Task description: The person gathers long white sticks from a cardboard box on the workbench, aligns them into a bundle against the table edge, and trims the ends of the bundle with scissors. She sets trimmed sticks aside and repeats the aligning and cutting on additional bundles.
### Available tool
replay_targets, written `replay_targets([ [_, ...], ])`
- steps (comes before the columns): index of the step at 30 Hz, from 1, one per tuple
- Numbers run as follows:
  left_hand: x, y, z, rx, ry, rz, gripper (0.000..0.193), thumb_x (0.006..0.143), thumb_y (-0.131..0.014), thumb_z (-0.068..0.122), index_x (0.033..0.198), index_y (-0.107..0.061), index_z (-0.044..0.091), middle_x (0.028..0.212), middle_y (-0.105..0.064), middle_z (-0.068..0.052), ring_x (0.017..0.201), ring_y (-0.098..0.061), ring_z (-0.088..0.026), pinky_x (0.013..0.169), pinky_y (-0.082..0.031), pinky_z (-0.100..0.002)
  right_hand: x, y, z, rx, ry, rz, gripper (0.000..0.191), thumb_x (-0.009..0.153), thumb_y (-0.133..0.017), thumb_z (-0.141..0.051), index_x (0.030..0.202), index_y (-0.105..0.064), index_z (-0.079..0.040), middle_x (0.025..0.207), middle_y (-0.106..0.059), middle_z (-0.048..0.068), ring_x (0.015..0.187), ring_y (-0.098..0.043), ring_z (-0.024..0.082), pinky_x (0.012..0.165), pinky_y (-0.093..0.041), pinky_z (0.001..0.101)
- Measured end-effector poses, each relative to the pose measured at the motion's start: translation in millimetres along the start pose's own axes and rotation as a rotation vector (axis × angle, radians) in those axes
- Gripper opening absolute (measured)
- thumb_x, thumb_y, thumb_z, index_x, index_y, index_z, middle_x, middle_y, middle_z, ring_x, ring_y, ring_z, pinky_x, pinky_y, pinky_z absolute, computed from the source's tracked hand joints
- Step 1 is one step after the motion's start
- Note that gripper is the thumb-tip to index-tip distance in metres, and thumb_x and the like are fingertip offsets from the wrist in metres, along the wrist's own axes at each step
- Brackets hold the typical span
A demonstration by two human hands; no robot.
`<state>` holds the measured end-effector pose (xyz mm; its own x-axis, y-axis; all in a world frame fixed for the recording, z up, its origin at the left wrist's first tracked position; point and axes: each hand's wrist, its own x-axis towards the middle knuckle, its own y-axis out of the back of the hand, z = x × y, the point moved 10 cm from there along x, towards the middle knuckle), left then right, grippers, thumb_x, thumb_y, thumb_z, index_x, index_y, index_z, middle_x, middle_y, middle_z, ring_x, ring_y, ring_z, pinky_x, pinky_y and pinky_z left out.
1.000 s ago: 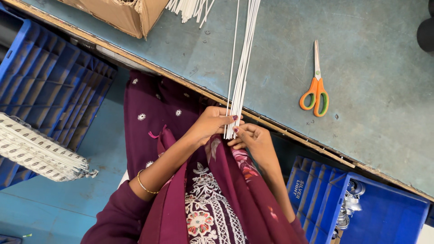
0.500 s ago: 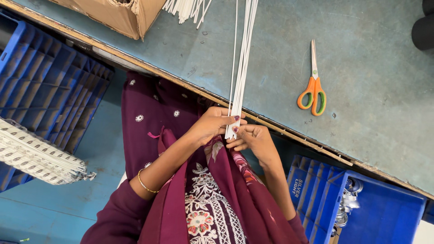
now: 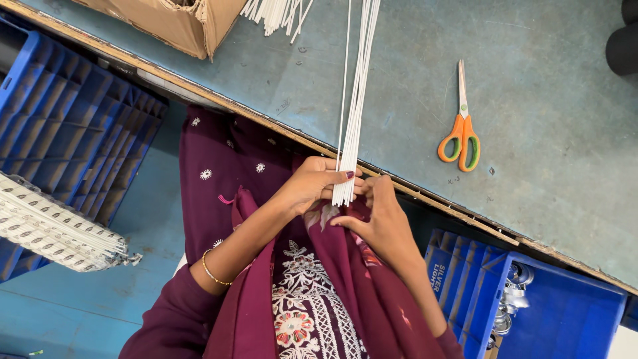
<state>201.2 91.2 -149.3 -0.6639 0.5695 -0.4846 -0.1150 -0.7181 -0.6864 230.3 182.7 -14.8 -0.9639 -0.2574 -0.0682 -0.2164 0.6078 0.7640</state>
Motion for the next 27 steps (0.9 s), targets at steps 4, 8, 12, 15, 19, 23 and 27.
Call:
replay_targets([
  [4,-1,-2,1,0.005,-0.008,0.004,0.03,0.096,-0.063,0.002,0.12,-0.063,-0.016,0.104,-0.075,-0.025,0.098,-0.076,-0.031,0.086,-0.064,-0.036,4,-4,3,-0.017,-0.079,0.032,0.076,0.068,-0.091,-0.043,0.114,-0.046,-0.001,0.102,-0.058,0.012,0.089,-0.064,0.028,0.074,-0.054,0.0396],
  [8,0,-1,-3,-0.008,-0.011,0.0,0.028,0.096,-0.061,0.002,0.118,-0.062,-0.015,0.106,-0.075,-0.022,0.099,-0.076,-0.03,0.085,-0.064,-0.036,8,-3,5,-0.024,-0.12,0.058,0.076,0.064,-0.092,-0.045,0.109,-0.047,-0.003,0.096,-0.06,0.01,0.084,-0.063,0.027,0.072,-0.054,0.0386],
  [12,2,-6,-6,-0.026,-0.03,-0.07,0.029,0.098,-0.06,0.004,0.119,-0.062,-0.016,0.108,-0.074,-0.025,0.099,-0.076,-0.029,0.086,-0.064,-0.035,5,-6,19,0.007,-0.29,0.025,0.074,0.062,-0.095,-0.04,0.109,-0.049,-0.006,0.089,-0.06,0.01,0.076,-0.059,0.027,0.069,-0.053,0.0388],
  [15,3,-6,-9,-0.01,-0.024,-0.071,0.028,0.099,-0.06,0.004,0.118,-0.062,-0.017,0.107,-0.074,-0.027,0.096,-0.076,-0.029,0.084,-0.063,-0.036,-1,-10,28,0.083,-0.423,0.027,0.073,0.061,-0.095,-0.037,0.11,-0.049,-0.006,0.085,-0.059,0.012,0.073,-0.057,0.029,0.068,-0.053,0.0397],
  [19,2,-4,-6,-0.014,-0.025,-0.041,0.029,0.097,-0.061,0.004,0.118,-0.062,-0.016,0.106,-0.074,-0.027,0.095,-0.077,-0.028,0.084,-0.065,-0.034,0,-10,21,0.115,-0.345,0.055,0.08,0.059,-0.096,-0.039,0.113,-0.046,-0.005,0.092,-0.064,0.013,0.083,-0.065,0.029,0.073,-0.054,0.0395],
  [23,0,0,-6,0.056,-0.002,0.046,0.029,0.097,-0.063,0.004,0.118,-0.063,-0.016,0.108,-0.074,-0.026,0.097,-0.076,-0.027,0.082,-0.065,-0.033,2,-9,12,0.085,-0.233,0.056,0.085,0.059,-0.095,-0.042,0.116,-0.044,-0.006,0.102,-0.071,0.012,0.098,-0.072,0.027,0.078,-0.056,0.0383],
  [27,-5,-5,-8,0.019,-0.005,-0.012,0.03,0.098,-0.061,0.006,0.119,-0.062,-0.015,0.109,-0.073,-0.026,0.099,-0.076,-0.028,0.079,-0.065,-0.032,0,-9,21,0.072,-0.327,0.066,0.08,0.062,-0.095,-0.038,0.116,-0.045,-0.006,0.097,-0.068,0.011,0.084,-0.068,0.026,0.074,-0.054,0.0377],
])
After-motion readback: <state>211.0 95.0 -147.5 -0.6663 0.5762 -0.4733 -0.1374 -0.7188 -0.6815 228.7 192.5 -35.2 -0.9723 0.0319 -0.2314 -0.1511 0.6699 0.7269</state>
